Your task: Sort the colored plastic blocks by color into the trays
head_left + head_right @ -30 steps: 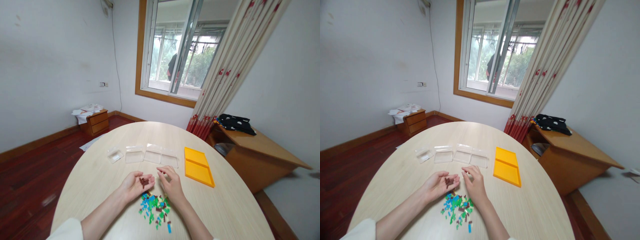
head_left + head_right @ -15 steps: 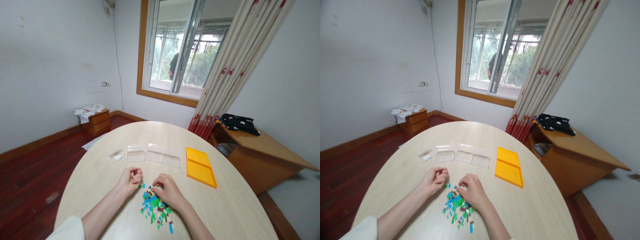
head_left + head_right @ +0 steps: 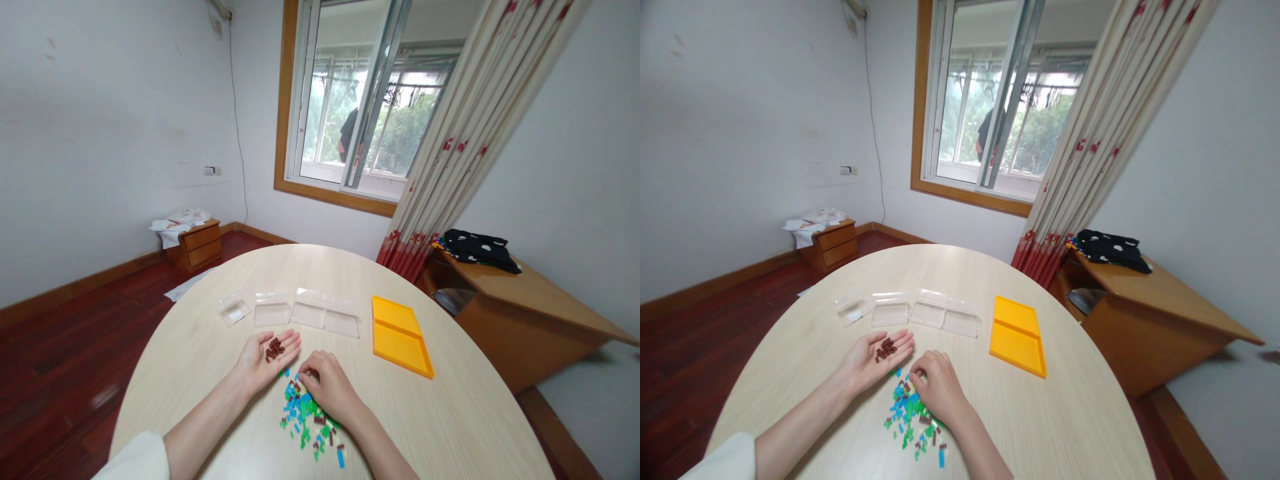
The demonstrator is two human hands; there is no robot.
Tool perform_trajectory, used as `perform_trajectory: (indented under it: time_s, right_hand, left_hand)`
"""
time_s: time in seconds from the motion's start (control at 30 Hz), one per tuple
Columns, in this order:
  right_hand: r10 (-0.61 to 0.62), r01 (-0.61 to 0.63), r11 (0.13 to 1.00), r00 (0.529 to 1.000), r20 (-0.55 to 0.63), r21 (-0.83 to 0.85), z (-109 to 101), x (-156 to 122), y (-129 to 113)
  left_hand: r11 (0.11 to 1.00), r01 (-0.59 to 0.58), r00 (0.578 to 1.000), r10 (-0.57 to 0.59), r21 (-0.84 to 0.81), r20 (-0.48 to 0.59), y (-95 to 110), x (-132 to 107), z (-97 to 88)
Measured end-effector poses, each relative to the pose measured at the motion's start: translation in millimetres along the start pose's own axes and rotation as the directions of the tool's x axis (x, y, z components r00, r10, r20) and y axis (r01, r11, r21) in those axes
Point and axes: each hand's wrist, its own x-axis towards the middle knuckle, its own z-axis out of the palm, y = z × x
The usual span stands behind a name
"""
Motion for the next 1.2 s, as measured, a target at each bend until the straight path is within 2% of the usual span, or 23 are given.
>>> perform_trajectory:
  time_s: [0.13, 0.37, 0.67, 0.8, 0.87, 1.0, 1.1, 1.2]
  right_hand:
    - [-0.014, 0.017, 0.999, 0.998, -0.059, 0.037, -1.2, 1.1, 5.1]
    - [0.057, 0.014, 0.977, 0.945, -0.323, 0.211, -5.5, 6.0, 8.6]
    - [0.02, 0.102, 0.944, 0.932, -0.362, 0.314, -7.4, 3.8, 2.7]
    - [0.056, 0.079, 0.949, 0.911, -0.409, 0.307, -11.9, 4.2, 6.7]
    - [0.079, 0.039, 0.952, 0.927, -0.366, 0.304, -17.2, 4.3, 10.9]
    - [0.029, 0.004, 0.96, 0.993, -0.113, 0.281, -31.5, 1.7, 21.8]
    - [-0.012, -0.003, 0.965, 0.998, 0.057, 0.262, -41.0, -2.6, 29.5]
    - [-0.009, -0.043, 0.969, 0.978, 0.209, 0.243, -46.7, -7.1, 34.8]
  left_hand:
    - [1.0, 0.011, 1.0, -0.011, 0.028, 0.027, -0.5, 1.1, -2.4]
    - [0.997, 0.052, 0.998, -0.054, 0.058, 0.026, -3.1, 0.6, -1.8]
    - [0.972, 0.163, 0.985, -0.171, 0.172, 0.034, -12.4, -5.9, 3.2]
    - [0.981, 0.157, 0.988, -0.156, 0.113, -0.02, -15.0, -3.8, 3.1]
    - [0.986, 0.154, 0.988, -0.152, 0.06, -0.035, -13.5, -1.2, 1.5]
    - [0.985, 0.17, 0.985, -0.17, 0.013, 0.005, -8.7, 0.3, 0.1]
    - [0.985, 0.172, 0.985, -0.172, 0.006, 0.012, -7.5, -1.5, 2.0]
    - [0.99, 0.144, 0.989, -0.144, 0.005, -0.029, -9.2, -1.7, 3.7]
